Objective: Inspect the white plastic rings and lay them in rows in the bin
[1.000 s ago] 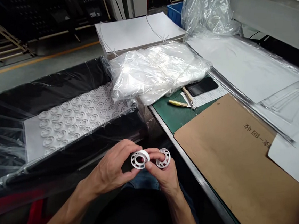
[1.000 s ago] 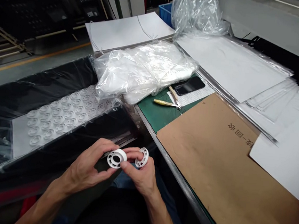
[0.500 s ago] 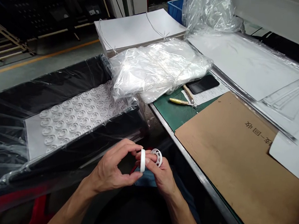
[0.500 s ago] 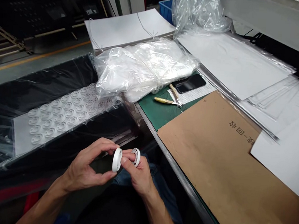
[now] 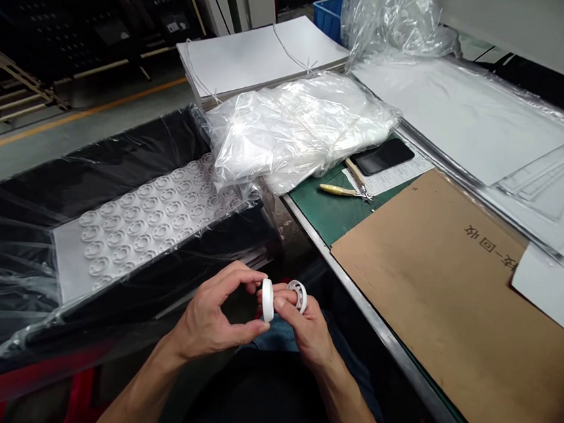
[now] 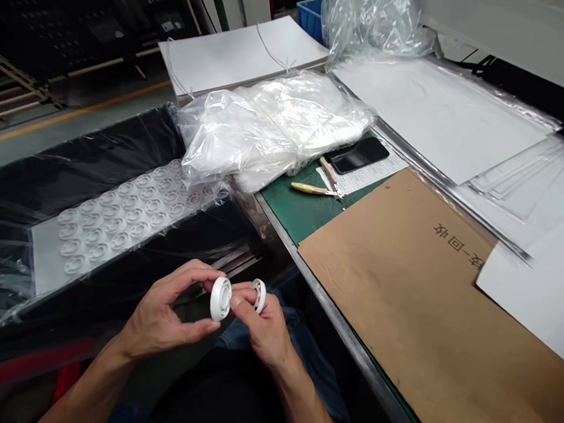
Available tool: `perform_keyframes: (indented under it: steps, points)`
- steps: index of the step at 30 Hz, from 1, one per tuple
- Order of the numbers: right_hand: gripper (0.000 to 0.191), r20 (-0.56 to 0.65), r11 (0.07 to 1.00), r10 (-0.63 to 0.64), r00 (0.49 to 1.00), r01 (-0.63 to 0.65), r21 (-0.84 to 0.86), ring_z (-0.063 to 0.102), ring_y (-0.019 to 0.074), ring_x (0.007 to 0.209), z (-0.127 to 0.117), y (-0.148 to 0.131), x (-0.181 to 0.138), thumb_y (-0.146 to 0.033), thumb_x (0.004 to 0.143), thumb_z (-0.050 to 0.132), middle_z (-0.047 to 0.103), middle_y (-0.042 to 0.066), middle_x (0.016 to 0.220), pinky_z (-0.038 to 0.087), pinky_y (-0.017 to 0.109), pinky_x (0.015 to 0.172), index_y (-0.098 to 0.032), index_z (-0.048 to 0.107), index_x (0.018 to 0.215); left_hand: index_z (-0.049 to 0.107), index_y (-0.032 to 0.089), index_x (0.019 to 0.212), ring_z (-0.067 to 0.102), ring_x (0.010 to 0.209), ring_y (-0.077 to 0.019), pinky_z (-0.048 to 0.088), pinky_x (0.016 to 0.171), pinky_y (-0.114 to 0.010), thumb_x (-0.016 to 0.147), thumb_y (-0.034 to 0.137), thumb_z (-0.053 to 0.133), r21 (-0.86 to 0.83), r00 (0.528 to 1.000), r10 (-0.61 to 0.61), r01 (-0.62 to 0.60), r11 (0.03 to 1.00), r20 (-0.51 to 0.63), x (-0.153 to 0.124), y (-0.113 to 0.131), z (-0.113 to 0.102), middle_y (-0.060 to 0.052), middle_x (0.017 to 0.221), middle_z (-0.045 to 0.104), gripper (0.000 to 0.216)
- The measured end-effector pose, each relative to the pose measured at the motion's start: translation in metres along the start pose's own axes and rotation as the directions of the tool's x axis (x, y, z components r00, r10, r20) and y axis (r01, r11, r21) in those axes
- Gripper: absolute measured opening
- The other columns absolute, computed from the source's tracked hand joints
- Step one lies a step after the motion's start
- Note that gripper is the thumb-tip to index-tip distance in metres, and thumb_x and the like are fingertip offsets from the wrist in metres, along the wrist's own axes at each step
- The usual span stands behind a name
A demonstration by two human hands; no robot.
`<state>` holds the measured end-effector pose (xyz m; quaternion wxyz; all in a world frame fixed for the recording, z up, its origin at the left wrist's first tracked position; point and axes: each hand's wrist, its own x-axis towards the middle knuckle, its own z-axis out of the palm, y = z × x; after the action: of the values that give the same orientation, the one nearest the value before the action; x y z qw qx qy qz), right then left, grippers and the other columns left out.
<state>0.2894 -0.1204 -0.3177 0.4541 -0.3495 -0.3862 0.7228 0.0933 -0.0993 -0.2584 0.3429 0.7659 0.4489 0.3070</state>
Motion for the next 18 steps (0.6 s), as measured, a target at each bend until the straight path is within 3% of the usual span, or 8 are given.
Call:
perform_keyframes:
  steps: [3,6,9,11,13,16,18]
  points:
    - [0.031,-0.073,1.000,0.021,0.997,-0.022,-0.013,0.071,0.0271,0.098,0.000,0.000,-0.001,-0.050,0.097,0.070,0.079,0.010,0.110,0.055,0.038,0.086,-0.024,0.087,0.099,0.066,0.021,0.123,0.067,0.091,-0.0187,0.059,0.082,-0.031,0.082,0.021,0.084,0.067,1.000,0.030,-0.030,0.997,0.005,0.000,0.001,0.001,-0.005,0.104,0.068,0.045]
    - [0.034,-0.184,0.998,0.043,0.982,-0.036,0.042,0.071,0.0243,0.090,0.001,-0.001,0.000,-0.046,0.084,0.083,0.077,0.008,0.112,0.057,0.036,0.081,-0.024,0.083,0.110,0.064,0.020,0.123,0.067,0.091,-0.0202,0.059,0.081,-0.033,0.081,0.015,0.080,0.142,0.997,0.076,-0.079,0.987,0.026,0.001,0.001,0.004,-0.007,0.105,0.070,0.045]
    - [0.029,-0.247,0.997,0.069,0.967,-0.055,0.063,0.070,0.0211,0.083,0.005,-0.004,0.004,-0.036,0.075,0.087,0.076,0.006,0.104,0.057,0.033,0.075,-0.022,0.081,0.100,0.062,0.020,0.127,0.067,0.091,-0.0212,0.059,0.082,-0.036,0.083,0.012,0.075,0.200,0.990,0.133,-0.142,0.970,0.055,0.003,0.001,0.008,-0.007,0.104,0.070,0.047]
    - [0.030,-0.250,0.992,0.116,0.961,-0.100,0.076,0.068,0.0193,0.077,0.008,-0.008,0.006,-0.033,0.073,0.087,0.076,0.004,0.095,0.056,0.032,0.069,-0.021,0.079,0.099,0.062,0.020,0.126,0.067,0.091,-0.0216,0.059,0.081,-0.036,0.083,0.011,0.073,0.224,0.989,0.140,-0.147,0.963,0.047,0.003,0.001,0.011,-0.008,0.103,0.069,0.046]
    - [0.043,-0.221,0.987,0.158,0.962,-0.146,0.069,0.068,0.0194,0.077,0.010,-0.011,0.006,-0.028,0.069,0.089,0.076,0.002,0.090,0.057,0.032,0.071,-0.022,0.076,0.109,0.063,0.019,0.124,0.067,0.090,-0.0214,0.059,0.079,-0.035,0.081,0.009,0.072,0.236,0.992,0.121,-0.123,0.964,0.025,0.002,-0.001,0.011,-0.007,0.101,0.068,0.045]
    - [0.068,-0.156,0.986,0.168,0.973,-0.166,0.025,0.071,0.0230,0.095,0.011,-0.013,0.003,-0.019,0.061,0.092,0.079,0.003,0.106,0.058,0.034,0.082,-0.025,0.071,0.125,0.063,0.018,0.125,0.066,0.089,-0.0205,0.058,0.079,-0.033,0.078,0.010,0.073,0.211,0.995,0.096,-0.094,0.973,0.003,0.001,-0.004,0.009,-0.006,0.100,0.066,0.049]
    - [0.070,-0.105,0.986,0.157,0.982,-0.150,0.072,0.071,0.0248,0.102,0.011,-0.010,0.001,-0.021,0.062,0.091,0.078,0.004,0.115,0.058,0.035,0.085,-0.027,0.071,0.129,0.063,0.019,0.126,0.066,0.089,-0.0197,0.058,0.080,-0.033,0.078,0.012,0.076,0.181,0.997,0.075,-0.072,0.981,-0.010,0.001,-0.005,0.007,-0.005,0.100,0.066,0.050]
